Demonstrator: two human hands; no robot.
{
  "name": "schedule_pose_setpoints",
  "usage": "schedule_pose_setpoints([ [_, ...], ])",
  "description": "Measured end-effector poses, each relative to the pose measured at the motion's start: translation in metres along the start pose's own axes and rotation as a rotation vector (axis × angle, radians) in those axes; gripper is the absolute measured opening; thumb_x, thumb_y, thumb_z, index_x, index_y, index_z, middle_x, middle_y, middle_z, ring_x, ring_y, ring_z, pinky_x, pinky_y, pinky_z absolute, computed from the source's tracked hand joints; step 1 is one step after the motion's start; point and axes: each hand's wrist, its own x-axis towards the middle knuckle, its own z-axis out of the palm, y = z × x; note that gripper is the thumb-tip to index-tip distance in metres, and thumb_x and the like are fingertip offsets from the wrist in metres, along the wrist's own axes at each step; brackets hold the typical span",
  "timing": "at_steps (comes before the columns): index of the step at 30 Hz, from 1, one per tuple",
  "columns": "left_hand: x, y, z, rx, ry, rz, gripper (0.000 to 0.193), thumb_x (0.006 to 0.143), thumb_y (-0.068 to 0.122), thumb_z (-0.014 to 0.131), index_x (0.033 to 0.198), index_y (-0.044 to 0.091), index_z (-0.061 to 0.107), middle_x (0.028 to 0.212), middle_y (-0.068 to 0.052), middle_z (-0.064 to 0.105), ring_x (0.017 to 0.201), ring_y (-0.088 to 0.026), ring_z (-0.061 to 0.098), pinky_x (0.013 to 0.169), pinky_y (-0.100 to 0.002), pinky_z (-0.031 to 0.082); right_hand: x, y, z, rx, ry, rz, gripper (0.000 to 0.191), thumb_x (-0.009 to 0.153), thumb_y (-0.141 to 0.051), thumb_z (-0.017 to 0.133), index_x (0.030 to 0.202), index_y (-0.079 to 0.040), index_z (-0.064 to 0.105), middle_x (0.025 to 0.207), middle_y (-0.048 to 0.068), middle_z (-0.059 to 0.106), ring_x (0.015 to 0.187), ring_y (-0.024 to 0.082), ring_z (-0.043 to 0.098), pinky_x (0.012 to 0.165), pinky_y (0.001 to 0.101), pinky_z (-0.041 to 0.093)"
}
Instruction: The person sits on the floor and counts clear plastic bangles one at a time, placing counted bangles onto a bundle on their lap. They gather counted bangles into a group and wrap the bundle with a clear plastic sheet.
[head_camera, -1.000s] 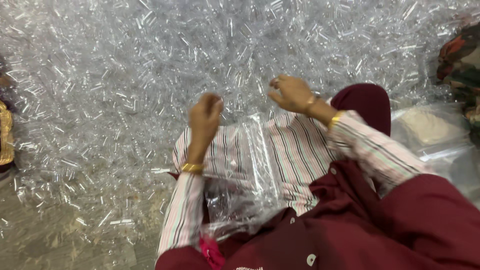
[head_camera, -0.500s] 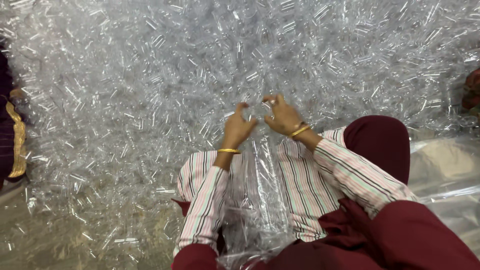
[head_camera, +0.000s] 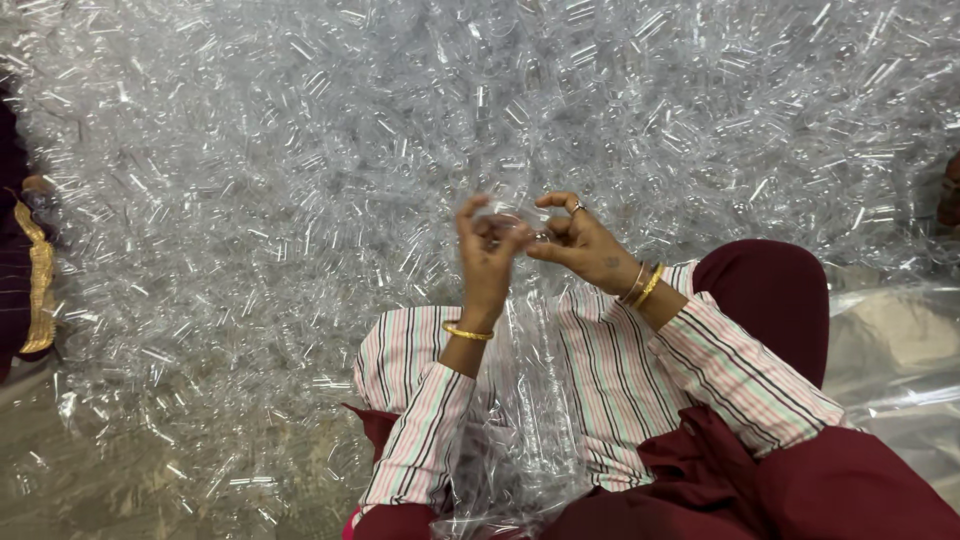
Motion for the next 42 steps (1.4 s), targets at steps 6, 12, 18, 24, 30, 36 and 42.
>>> schedule_pose_setpoints([
  [6, -0.006, 0.013, -0.002, 0.32, -0.153, 0.023, 0.05, 0.097, 0.012, 0.07, 0.142, 0.01, 0.049, 0.098, -0.006, 0.072, 0.085, -0.012, 0.07, 0.074, -0.026, 0.057, 0.0, -0.001, -0.01, -0.473, -0.038, -0.384, 0.041, 0.088, -0.034, 0.088, 0.097, -0.006, 0.058, 0.116, 0.013, 0.039, 0.103, 0.014, 0.048, 0.075, 0.0303, 0.056],
  [12, -0.001, 0.011, -0.015, 0.503, -0.297, 0.044, 0.038, 0.1, 0.014, 0.065, 0.138, 0.012, 0.062, 0.103, -0.005, 0.075, 0.087, -0.012, 0.071, 0.076, -0.028, 0.058, -0.001, -0.021, -0.014, -0.676, 0.027, 0.019, 0.061, 0.076, -0.044, 0.093, 0.085, 0.006, 0.061, 0.143, 0.006, 0.043, 0.063, 0.016, 0.058, 0.064, 0.0325, 0.053],
  [18, 0.065, 0.005, -0.077, 0.979, 0.045, 0.276, 0.02, 0.102, 0.012, 0.066, 0.121, 0.009, 0.071, 0.111, -0.011, 0.076, 0.101, -0.026, 0.073, 0.086, -0.037, 0.058, -0.004, -0.034, -0.006, -0.25, 0.071, 0.145, 0.057, 0.087, -0.04, 0.077, 0.132, -0.008, 0.061, 0.074, 0.0, 0.063, 0.064, 0.01, 0.059, 0.057, 0.029, 0.049],
  [24, 0.132, 0.003, -0.143, 1.89, -0.006, 0.244, 0.059, 0.074, 0.01, 0.075, 0.13, 0.009, 0.057, 0.133, -0.014, 0.057, 0.135, -0.04, 0.049, 0.114, -0.063, 0.026, 0.006, -0.024, -0.002, -0.162, 0.044, 0.118, 0.049, 0.087, -0.034, 0.077, 0.124, -0.007, 0.059, 0.081, 0.001, 0.07, 0.07, 0.008, 0.068, 0.059, 0.026, 0.057],
  [30, 0.135, -0.007, -0.151, 1.92, -0.113, 0.156, 0.073, 0.08, 0.0, 0.068, 0.146, 0.02, 0.045, 0.136, -0.007, 0.055, 0.123, -0.032, 0.057, 0.113, -0.072, 0.024, 0.006, -0.022, -0.003, -0.129, 0.024, 0.115, 0.049, 0.087, -0.033, 0.076, 0.125, -0.006, 0.06, 0.086, 0.002, 0.068, 0.073, 0.009, 0.067, 0.06, 0.026, 0.056],
  [36, 0.118, 0.003, -0.175, 2.026, -0.282, 0.362, 0.077, 0.08, 0.007, 0.071, 0.15, 0.015, 0.04, 0.14, -0.012, 0.052, 0.101, -0.036, 0.062, 0.095, -0.056, 0.042, 0.006, -0.029, 0.002, -0.136, 0.053, 0.128, 0.054, 0.087, -0.035, 0.076, 0.13, -0.007, 0.058, 0.086, 0.003, 0.07, 0.074, 0.01, 0.068, 0.06, 0.0272, 0.056],
  [42, 0.091, 0.041, -0.151, 1.043, 0.108, 0.433, 0.077, 0.103, 0.013, 0.071, 0.157, 0.002, 0.018, 0.146, -0.022, 0.039, 0.12, -0.042, 0.056, 0.095, -0.049, 0.053, 0.01, -0.024, 0.018, -0.218, -0.038, 0.01, 0.062, 0.087, -0.036, 0.076, 0.138, -0.006, 0.056, 0.088, 0.002, 0.069, 0.068, 0.01, 0.066, 0.061, 0.0276, 0.053],
])
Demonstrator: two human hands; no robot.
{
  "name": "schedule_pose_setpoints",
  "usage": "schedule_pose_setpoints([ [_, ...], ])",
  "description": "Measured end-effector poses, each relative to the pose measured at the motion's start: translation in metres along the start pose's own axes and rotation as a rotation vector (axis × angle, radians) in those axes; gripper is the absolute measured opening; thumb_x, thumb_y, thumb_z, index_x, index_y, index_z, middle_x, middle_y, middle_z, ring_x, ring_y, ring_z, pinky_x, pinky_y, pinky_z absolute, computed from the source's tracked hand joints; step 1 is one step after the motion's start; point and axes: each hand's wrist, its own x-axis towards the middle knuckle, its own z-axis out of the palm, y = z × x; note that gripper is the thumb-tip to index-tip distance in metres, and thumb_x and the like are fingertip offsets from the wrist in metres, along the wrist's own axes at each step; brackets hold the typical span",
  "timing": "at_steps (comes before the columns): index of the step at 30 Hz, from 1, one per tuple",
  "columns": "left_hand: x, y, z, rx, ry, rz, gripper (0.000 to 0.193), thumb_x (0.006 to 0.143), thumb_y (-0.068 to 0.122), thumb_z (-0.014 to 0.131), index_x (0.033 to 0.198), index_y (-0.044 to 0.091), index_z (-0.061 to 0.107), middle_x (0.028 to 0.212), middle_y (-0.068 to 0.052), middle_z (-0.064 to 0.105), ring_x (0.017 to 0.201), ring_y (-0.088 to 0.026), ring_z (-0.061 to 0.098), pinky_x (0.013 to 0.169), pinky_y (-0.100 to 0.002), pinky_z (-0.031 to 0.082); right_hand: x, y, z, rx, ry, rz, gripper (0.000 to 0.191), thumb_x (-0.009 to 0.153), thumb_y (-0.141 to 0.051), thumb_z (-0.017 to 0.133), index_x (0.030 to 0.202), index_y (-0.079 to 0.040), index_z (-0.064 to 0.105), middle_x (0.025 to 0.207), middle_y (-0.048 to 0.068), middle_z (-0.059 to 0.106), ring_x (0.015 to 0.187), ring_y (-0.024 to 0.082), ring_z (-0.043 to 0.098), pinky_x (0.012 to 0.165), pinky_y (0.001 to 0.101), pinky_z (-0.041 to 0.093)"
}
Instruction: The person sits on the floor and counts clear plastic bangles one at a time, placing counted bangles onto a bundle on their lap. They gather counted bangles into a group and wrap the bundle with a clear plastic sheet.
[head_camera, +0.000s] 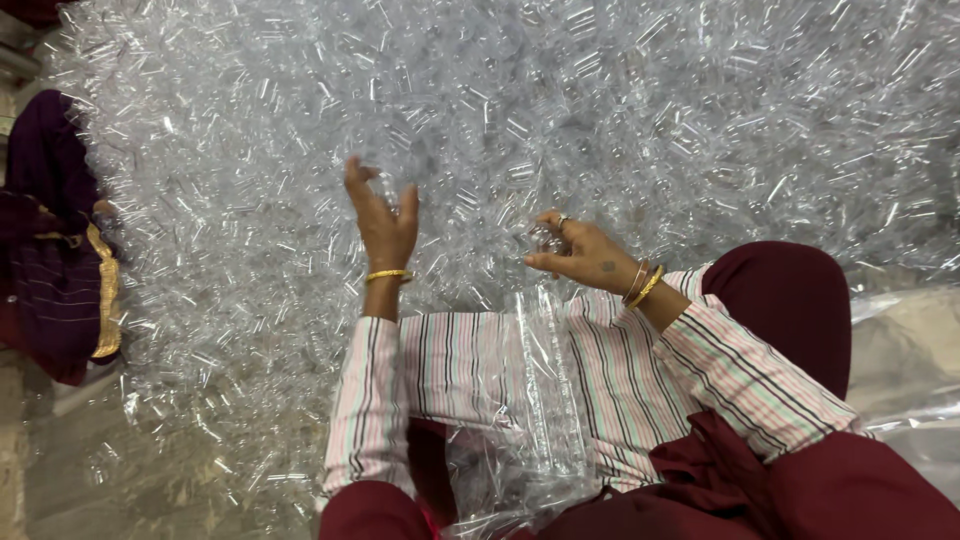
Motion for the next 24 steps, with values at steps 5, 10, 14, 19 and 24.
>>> schedule_pose_setpoints([
  [5, -0.022, 0.098, 0.053, -1.143, 0.404, -0.649, 0.076, 0.093, 0.024, 0.064, 0.152, 0.006, 0.021, 0.149, -0.015, 0.034, 0.074, -0.027, 0.06, 0.062, -0.043, 0.056, -0.006, 0.003, 0.015, 0.088, -0.178, -0.13, 0.073, 0.093, -0.034, 0.075, 0.15, -0.005, 0.038, 0.098, 0.012, 0.062, 0.073, 0.011, 0.062, 0.064, 0.0283, 0.054],
  [10, -0.043, 0.142, 0.071, -1.166, 0.484, -0.403, 0.075, 0.1, 0.02, 0.064, 0.156, 0.007, 0.017, 0.15, -0.015, 0.03, 0.1, -0.02, 0.054, 0.082, -0.039, 0.054, -0.011, 0.002, 0.01, 0.094, -0.179, 0.033, 0.071, 0.095, -0.029, 0.076, 0.143, -0.005, 0.03, 0.132, 0.031, 0.045, 0.063, 0.014, 0.066, 0.063, 0.0312, 0.058],
  [14, -0.059, 0.146, 0.075, -1.126, 0.465, -0.28, 0.07, 0.104, 0.021, 0.064, 0.154, 0.006, 0.018, 0.149, -0.016, 0.029, 0.112, -0.022, 0.055, 0.093, -0.043, 0.056, -0.005, 0.006, 0.011, 0.044, -0.14, -0.165, 0.045, 0.093, -0.034, 0.07, 0.106, 0.008, 0.061, 0.173, 0.013, 0.015, 0.061, 0.012, 0.067, 0.061, 0.0314, 0.057],
  [19, -0.094, 0.157, 0.097, -1.006, 0.2, -0.358, 0.061, 0.108, 0.029, 0.057, 0.153, 0.004, 0.025, 0.144, -0.013, 0.043, 0.128, -0.018, 0.048, 0.108, -0.037, 0.045, -0.005, 0.029, 0.014, -0.105, -0.027, -0.235, 0.05, 0.102, -0.045, 0.059, 0.113, 0.004, 0.065, 0.14, 0.013, 0.05, 0.066, 0.014, 0.067, 0.069, 0.0355, 0.056],
  [24, -0.095, 0.151, 0.098, -0.829, 0.106, -0.296, 0.044, 0.112, 0.03, 0.054, 0.145, 0.002, 0.043, 0.135, -0.011, 0.051, 0.124, -0.019, 0.051, 0.111, -0.034, 0.041, 0.0, 0.053, 0.02, -0.221, 0.171, -0.313, 0.066, 0.102, -0.044, 0.057, 0.148, 0.003, 0.048, 0.078, 0.011, 0.066, 0.07, 0.015, 0.062, 0.067, 0.0355, 0.05],
])
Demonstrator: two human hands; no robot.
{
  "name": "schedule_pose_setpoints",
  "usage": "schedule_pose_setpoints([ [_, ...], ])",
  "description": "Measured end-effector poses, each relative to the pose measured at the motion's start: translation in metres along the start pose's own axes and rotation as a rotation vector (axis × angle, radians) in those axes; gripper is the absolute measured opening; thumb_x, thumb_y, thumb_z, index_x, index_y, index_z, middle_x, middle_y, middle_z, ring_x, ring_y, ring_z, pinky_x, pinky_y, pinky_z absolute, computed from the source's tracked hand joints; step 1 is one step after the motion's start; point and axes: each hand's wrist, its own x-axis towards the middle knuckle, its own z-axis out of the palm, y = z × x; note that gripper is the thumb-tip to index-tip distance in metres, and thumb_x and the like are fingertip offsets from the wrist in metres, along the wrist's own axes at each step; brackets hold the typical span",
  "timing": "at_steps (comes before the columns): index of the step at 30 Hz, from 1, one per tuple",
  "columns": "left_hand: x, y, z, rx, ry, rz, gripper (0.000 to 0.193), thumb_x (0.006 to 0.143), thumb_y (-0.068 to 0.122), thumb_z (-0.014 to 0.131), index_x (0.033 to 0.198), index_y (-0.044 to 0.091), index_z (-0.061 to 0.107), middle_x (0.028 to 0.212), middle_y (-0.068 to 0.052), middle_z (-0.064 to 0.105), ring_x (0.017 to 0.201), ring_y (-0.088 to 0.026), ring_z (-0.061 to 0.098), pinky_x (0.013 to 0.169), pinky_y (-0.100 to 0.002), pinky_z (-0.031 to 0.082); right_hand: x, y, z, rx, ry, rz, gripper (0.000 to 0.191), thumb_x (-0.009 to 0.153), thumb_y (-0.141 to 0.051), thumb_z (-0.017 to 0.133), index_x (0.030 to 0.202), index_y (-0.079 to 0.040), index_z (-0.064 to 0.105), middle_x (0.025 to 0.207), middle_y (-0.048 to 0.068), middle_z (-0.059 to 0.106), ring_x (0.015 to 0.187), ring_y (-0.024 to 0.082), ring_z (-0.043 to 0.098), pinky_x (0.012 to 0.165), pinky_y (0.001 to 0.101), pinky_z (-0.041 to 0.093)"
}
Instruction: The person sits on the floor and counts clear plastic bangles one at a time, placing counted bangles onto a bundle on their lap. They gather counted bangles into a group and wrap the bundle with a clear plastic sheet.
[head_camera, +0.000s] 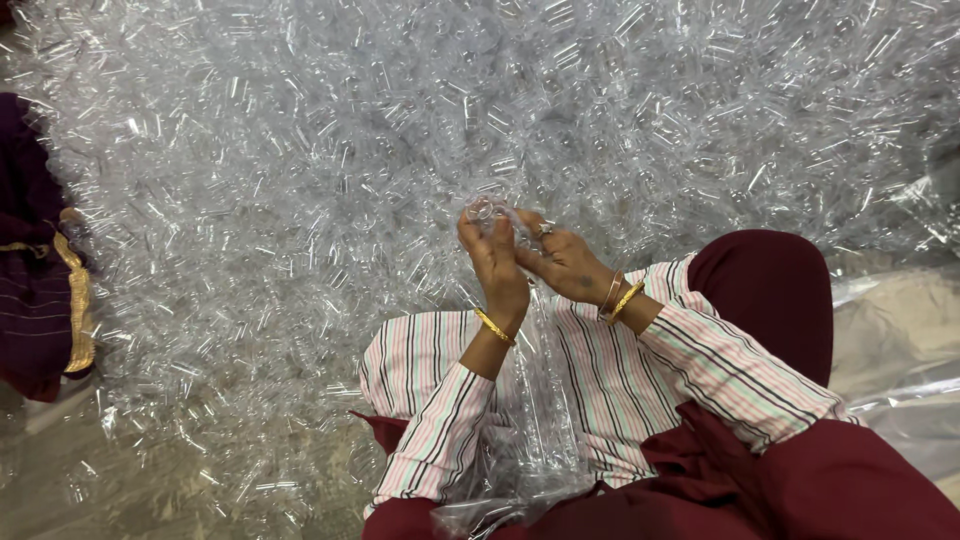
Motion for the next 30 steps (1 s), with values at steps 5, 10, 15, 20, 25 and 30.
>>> schedule_pose_setpoints([
  [5, 0.019, 0.018, -0.007, -0.134, -0.04, -0.127, 0.043, 0.106, 0.027, 0.059, 0.141, 0.004, 0.048, 0.126, -0.01, 0.058, 0.114, -0.017, 0.055, 0.099, -0.033, 0.045, -0.001, -0.001, 0.007, 0.575, -0.155, 0.223, 0.049, 0.115, -0.047, 0.055, 0.112, 0.001, 0.062, 0.074, 0.007, 0.06, 0.07, 0.014, 0.057, 0.066, 0.0317, 0.052],
  [10, 0.074, 0.051, -0.043, -0.413, 0.166, 0.021, 0.029, 0.111, 0.027, 0.058, 0.132, 0.007, 0.054, 0.129, -0.015, 0.063, 0.104, -0.022, 0.063, 0.091, -0.036, 0.055, 0.004, -0.027, -0.007, 1.222, -0.202, 0.304, 0.054, 0.107, -0.058, 0.041, 0.125, -0.01, 0.06, 0.098, 0.013, 0.066, 0.068, 0.019, 0.068, 0.058, 0.0349, 0.058],
  [15, 0.055, 0.055, -0.061, -0.871, -0.135, -0.486, 0.028, 0.105, 0.033, 0.054, 0.115, 0.008, 0.061, 0.123, -0.008, 0.069, 0.099, -0.025, 0.069, 0.076, -0.034, 0.056, 0.014, -0.035, -0.023, 1.771, -0.171, 0.201, 0.066, 0.102, -0.062, 0.039, 0.133, -0.006, 0.057, 0.139, 0.016, 0.063, 0.078, 0.031, 0.075, 0.063, 0.0397, 0.062],
  [20, 0.028, 0.024, -0.06, -0.951, -0.29, -0.762, 0.033, 0.107, 0.031, 0.057, 0.119, 0.001, 0.065, 0.114, -0.012, 0.069, 0.086, -0.022, 0.066, 0.067, -0.03, 0.053, 0.005, -0.018, -0.02, 1.78, -0.354, 0.18, 0.067, 0.109, -0.062, 0.04, 0.141, -0.006, 0.056, 0.135, 0.014, 0.064, 0.083, 0.033, 0.074, 0.065, 0.0405, 0.061],
  [25, 0.035, 0.016, -0.066, -0.746, -0.128, -0.602, 0.018, 0.11, 0.014, 0.067, 0.122, 0.007, 0.056, 0.122, -0.006, 0.06, 0.103, -0.017, 0.062, 0.085, -0.034, 0.054, 0.005, -0.001, -0.017, 1.685, -0.364, 0.147, 0.068, 0.109, -0.063, 0.045, 0.141, -0.004, 0.057, 0.119, 0.016, 0.069, 0.083, 0.031, 0.073, 0.067, 0.0421, 0.06],
  [30, 0.028, 0.041, -0.05, -0.564, -0.221, -0.211, 0.045, 0.097, 0.006, 0.067, 0.135, 0.015, 0.045, 0.139, -0.007, 0.057, 0.133, -0.023, 0.055, 0.108, -0.035, 0.048, 0.007, 0.0, -0.021, 1.676, -0.052, 0.357, 0.065, 0.105, -0.065, 0.046, 0.132, -0.007, 0.06, 0.125, 0.016, 0.071, 0.078, 0.029, 0.072, 0.067, 0.0385, 0.059],
])
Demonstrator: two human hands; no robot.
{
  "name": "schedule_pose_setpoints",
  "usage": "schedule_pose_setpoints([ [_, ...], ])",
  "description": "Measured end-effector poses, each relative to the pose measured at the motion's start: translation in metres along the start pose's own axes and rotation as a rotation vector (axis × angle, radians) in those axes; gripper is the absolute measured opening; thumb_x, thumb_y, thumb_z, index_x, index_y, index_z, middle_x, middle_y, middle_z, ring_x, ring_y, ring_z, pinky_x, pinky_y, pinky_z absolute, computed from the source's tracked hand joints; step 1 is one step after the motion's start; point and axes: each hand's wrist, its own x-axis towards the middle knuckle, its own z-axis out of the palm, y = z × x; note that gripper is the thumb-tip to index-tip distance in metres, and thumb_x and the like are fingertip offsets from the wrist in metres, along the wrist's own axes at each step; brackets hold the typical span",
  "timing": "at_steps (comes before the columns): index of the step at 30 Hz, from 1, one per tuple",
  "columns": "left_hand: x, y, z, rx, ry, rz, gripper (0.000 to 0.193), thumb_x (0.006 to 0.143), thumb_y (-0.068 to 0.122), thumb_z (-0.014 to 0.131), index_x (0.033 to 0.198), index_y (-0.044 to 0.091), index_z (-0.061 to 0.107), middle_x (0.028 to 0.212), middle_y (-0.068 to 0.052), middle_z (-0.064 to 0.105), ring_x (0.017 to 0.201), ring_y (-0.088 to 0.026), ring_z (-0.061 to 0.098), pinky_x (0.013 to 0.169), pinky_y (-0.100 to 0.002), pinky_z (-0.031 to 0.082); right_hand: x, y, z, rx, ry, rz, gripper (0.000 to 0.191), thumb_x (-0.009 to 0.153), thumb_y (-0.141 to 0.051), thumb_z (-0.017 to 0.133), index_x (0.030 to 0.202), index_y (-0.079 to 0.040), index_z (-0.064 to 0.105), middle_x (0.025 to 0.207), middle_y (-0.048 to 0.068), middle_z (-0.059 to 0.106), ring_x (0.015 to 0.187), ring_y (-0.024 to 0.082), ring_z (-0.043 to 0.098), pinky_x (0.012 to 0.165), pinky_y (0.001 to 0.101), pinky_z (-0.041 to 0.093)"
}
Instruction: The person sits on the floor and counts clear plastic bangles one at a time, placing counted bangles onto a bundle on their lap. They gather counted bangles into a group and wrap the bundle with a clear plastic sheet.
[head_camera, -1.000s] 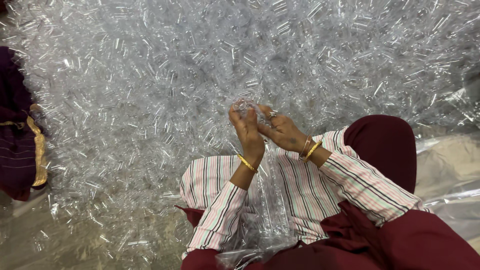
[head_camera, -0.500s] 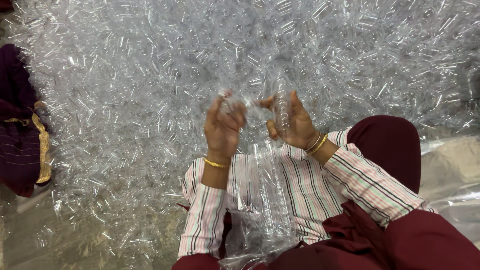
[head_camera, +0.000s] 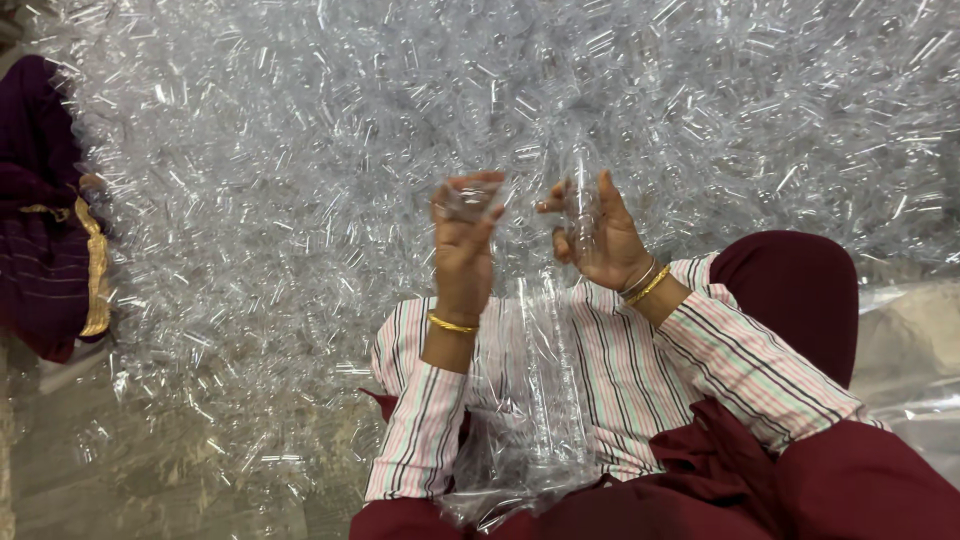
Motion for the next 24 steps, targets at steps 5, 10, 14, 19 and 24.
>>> schedule_pose_setpoints([
  [5, -0.004, -0.011, 0.03, 0.292, -0.129, 0.038, 0.051, 0.099, -0.001, 0.068, 0.141, 0.015, 0.042, 0.149, -0.01, 0.052, 0.142, -0.025, 0.049, 0.117, -0.039, 0.046, -0.006, 0.004, 0.007, 0.053, -0.092, 0.085, 0.07, 0.105, -0.069, 0.044, 0.131, -0.007, 0.063, 0.118, 0.014, 0.073, 0.078, 0.03, 0.073, 0.067, 0.0384, 0.06],
  [10, -0.01, -0.017, 0.026, 0.137, -0.179, 0.142, 0.079, 0.096, -0.001, 0.071, 0.157, 0.025, 0.029, 0.146, -0.009, 0.049, 0.142, -0.023, 0.051, 0.119, -0.04, 0.048, -0.007, 0.0, 0.014, 0.124, -0.202, 0.012, 0.065, 0.106, -0.066, 0.043, 0.135, -0.01, 0.059, 0.132, 0.019, 0.069, 0.079, 0.031, 0.074, 0.069, 0.0362, 0.061],
  [14, -0.004, -0.019, 0.006, 0.448, -0.211, -0.09, 0.072, 0.096, -0.006, 0.067, 0.157, 0.016, 0.034, 0.153, -0.012, 0.045, 0.144, -0.026, 0.046, 0.119, -0.041, 0.045, -0.007, -0.003, 0.014, 0.099, -0.219, 0.101, 0.065, 0.106, -0.065, 0.044, 0.138, -0.01, 0.059, 0.138, 0.018, 0.064, 0.08, 0.033, 0.075, 0.066, 0.0375, 0.061],
  [19, 0.008, -0.004, -0.067, 1.886, -0.103, 0.05, 0.056, 0.085, 0.003, 0.059, 0.14, 0.013, 0.053, 0.117, -0.011, 0.067, 0.107, -0.032, 0.065, 0.088, -0.046, 0.053, -0.002, -0.006, 0.008, 0.049, -0.14, 0.065, 0.065, 0.106, -0.064, 0.045, 0.136, -0.008, 0.061, 0.145, 0.02, 0.062, 0.08, 0.033, 0.075, 0.066, 0.0386, 0.059],
  [24, 0.005, -0.031, -0.121, 2.378, -0.052, 0.133, 0.05, 0.089, 0.012, 0.063, 0.138, 0.003, 0.054, 0.097, -0.014, 0.06, 0.081, -0.029, 0.063, 0.065, -0.043, 0.052, 0.002, -0.01, 0.001, 0.004, -0.084, 0.033, 0.065, 0.106, -0.066, 0.043, 0.134, -0.01, 0.062, 0.144, 0.018, 0.061, 0.081, 0.032, 0.074, 0.069, 0.0393, 0.059],
])
